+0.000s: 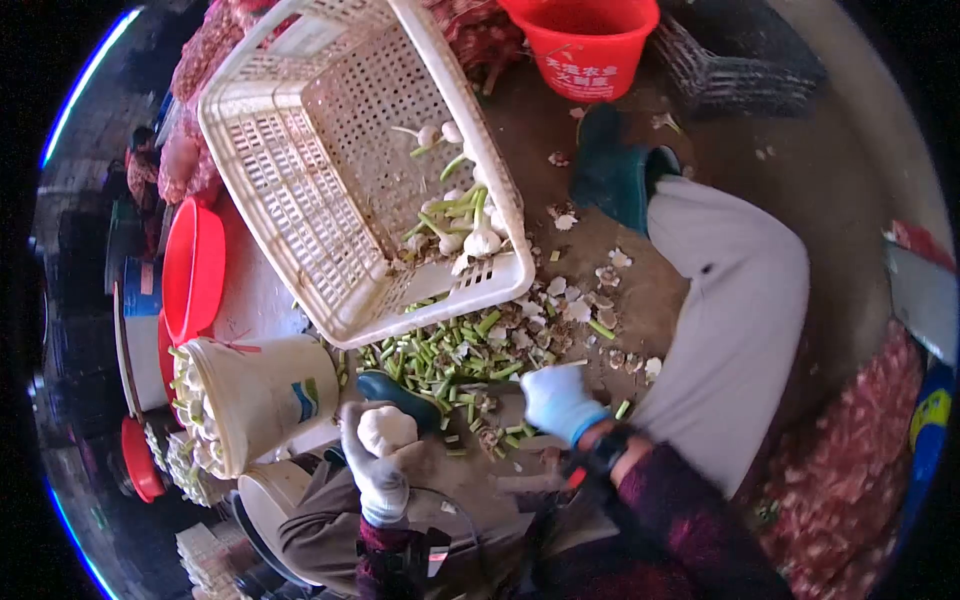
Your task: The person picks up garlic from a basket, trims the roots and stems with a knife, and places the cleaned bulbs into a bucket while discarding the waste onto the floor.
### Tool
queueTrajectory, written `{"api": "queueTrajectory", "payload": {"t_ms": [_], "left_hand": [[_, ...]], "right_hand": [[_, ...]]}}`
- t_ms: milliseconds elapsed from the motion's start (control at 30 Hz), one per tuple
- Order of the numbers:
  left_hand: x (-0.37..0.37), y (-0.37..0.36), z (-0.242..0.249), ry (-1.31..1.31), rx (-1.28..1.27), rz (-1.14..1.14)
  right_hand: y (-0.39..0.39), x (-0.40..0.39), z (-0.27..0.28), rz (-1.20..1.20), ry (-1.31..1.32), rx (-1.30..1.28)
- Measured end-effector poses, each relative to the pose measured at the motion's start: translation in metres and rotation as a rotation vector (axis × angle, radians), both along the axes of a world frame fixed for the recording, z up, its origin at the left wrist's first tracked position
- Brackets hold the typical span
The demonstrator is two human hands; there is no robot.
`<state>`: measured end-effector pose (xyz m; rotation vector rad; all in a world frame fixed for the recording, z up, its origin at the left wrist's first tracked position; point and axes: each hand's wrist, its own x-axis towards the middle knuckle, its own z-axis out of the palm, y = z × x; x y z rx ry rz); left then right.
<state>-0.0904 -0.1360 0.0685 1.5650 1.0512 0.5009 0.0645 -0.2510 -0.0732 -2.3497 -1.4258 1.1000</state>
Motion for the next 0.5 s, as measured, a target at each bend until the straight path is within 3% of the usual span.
{"api": "queueTrajectory", "payload": {"t_ms": [67, 133, 167, 200, 267, 333, 400, 500], "left_hand": [[0.008, 0.002, 0.017, -0.148, -0.007, 0.146], [0.015, 0.004, 0.025, -0.215, -0.149, 0.189], [0.0, 0.012, 0.005, -0.121, -0.021, 0.129], [0.0, 0.011, 0.002, -0.085, -0.051, 0.141], [-0.001, 0.009, -0.013, -0.336, -0.316, 0.236], [0.003, 0.006, -0.031, -0.432, -0.383, 0.271], [0.016, 0.001, -0.042, -0.528, -0.455, 0.308], [0.038, -0.005, -0.044, -0.627, -0.551, 0.403]], "right_hand": [[0.004, 0.009, 0.011, -0.009, 0.005, 0.026], [0.0, 0.004, 0.035, -0.317, 0.177, 0.15], [-0.007, -0.001, 0.03, -0.384, 0.262, 0.139], [-0.01, 0.003, 0.05, -0.329, 0.28, 0.069], [-0.017, -0.021, 0.016, -0.564, 0.465, 0.203], [-0.004, -0.015, 0.053, -0.611, 0.522, 0.428], [0.008, -0.008, 0.08, -0.673, 0.419, 0.757], [0.009, -0.01, 0.072, -0.683, 0.58, 0.888]]}}
